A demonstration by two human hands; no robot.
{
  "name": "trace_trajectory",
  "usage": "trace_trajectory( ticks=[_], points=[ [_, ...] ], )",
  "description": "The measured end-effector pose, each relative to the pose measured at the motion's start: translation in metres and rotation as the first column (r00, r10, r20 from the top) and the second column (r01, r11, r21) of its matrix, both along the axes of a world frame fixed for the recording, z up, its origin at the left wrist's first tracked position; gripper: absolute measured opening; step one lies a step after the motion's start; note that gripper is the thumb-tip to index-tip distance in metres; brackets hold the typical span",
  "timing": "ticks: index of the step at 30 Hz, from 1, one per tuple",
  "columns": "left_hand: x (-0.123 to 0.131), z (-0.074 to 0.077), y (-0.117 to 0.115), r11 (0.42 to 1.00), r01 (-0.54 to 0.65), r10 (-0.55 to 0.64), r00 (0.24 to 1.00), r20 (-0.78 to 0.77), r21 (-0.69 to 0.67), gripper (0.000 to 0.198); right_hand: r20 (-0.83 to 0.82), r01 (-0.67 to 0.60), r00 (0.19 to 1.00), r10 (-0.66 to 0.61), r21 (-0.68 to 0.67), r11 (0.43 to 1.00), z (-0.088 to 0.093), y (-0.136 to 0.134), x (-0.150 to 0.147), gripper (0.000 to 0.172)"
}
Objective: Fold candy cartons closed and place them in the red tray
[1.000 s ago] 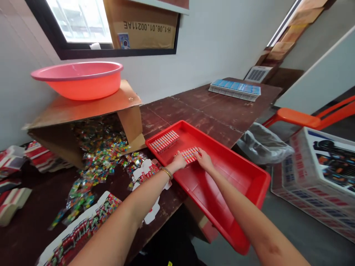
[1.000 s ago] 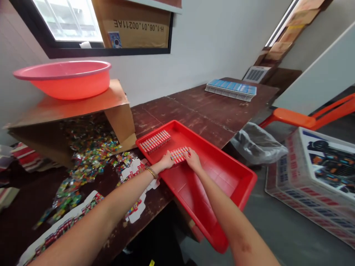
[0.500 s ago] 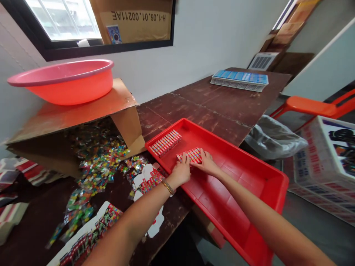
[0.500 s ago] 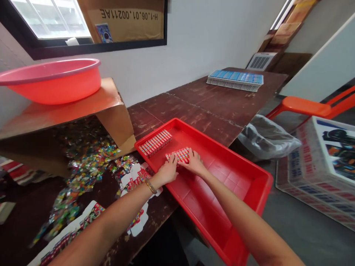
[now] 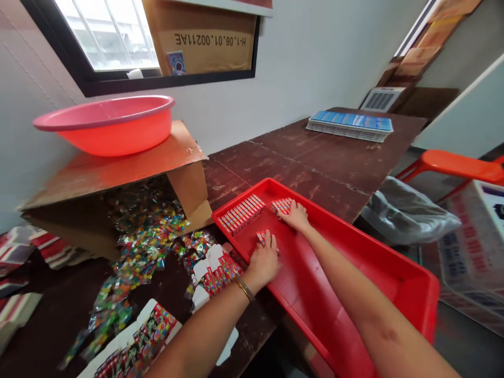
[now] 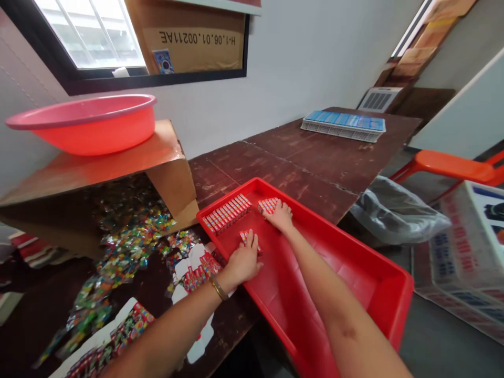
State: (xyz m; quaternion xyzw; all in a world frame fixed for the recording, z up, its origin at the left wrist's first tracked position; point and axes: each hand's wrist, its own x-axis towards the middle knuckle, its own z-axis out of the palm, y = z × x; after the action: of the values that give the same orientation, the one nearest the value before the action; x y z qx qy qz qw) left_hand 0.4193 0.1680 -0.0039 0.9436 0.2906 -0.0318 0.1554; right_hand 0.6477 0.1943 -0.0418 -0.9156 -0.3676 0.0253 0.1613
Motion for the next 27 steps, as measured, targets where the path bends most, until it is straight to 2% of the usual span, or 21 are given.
trace_trajectory(
  ticks=[4, 6, 8, 10, 15, 21, 24, 27],
  points=[
    [0.0, -0.001, -0.002, 1.0, -0.012, 0.011, 1.0, 0.019, 0.018, 0.086, -0.024, -0.06, 0.998, 0.062, 0.089, 0.994, -0.002, 0.063, 0.008, 0.086],
    [0.001, -0.001, -0.002, 1.0, -0.012, 0.012, 1.0, 0.018, 0.02, 0.087, -0.036, -0.109, 0.993, 0.116, 0.144, 0.983, -0.003, 0.085, 0.008, 0.08],
    [0.001, -0.001, -0.002, 1.0, -0.017, 0.017, 1.0, 0.012, 0.013, 0.088, -0.04, -0.159, 0.985, 0.17, 0.2, 0.967, -0.002, 0.097, 0.009, 0.07],
    [0.002, 0.0, -0.002, 1.0, -0.025, 0.025, 1.0, 0.009, -0.001, 0.089, -0.027, -0.194, 0.978, 0.207, 0.251, 0.948, 0.001, 0.099, 0.01, 0.06],
    [0.001, 0.003, -0.001, 0.999, -0.036, 0.036, 0.999, 0.02, -0.006, 0.084, 0.019, -0.263, 0.962, 0.271, 0.305, 0.915, 0.017, 0.065, 0.014, 0.049],
    [0.002, 0.009, -0.002, 0.993, -0.116, 0.118, 0.99, 0.079, -0.025, 0.085, -0.172, -0.422, 0.882, 0.44, 0.132, 0.897, 0.029, -0.003, 0.0, 0.032],
    [-0.003, 0.017, 0.003, 0.981, -0.179, 0.186, 0.978, 0.097, -0.073, 0.076, -0.276, -0.483, 0.828, 0.487, 0.088, 0.871, 0.021, -0.033, -0.027, 0.038],
    [-0.019, 0.023, 0.017, 0.97, -0.234, 0.24, 0.965, 0.104, -0.073, 0.061, -0.29, -0.485, 0.824, 0.487, 0.083, 0.871, 0.007, -0.056, -0.062, 0.066]
  ],
)
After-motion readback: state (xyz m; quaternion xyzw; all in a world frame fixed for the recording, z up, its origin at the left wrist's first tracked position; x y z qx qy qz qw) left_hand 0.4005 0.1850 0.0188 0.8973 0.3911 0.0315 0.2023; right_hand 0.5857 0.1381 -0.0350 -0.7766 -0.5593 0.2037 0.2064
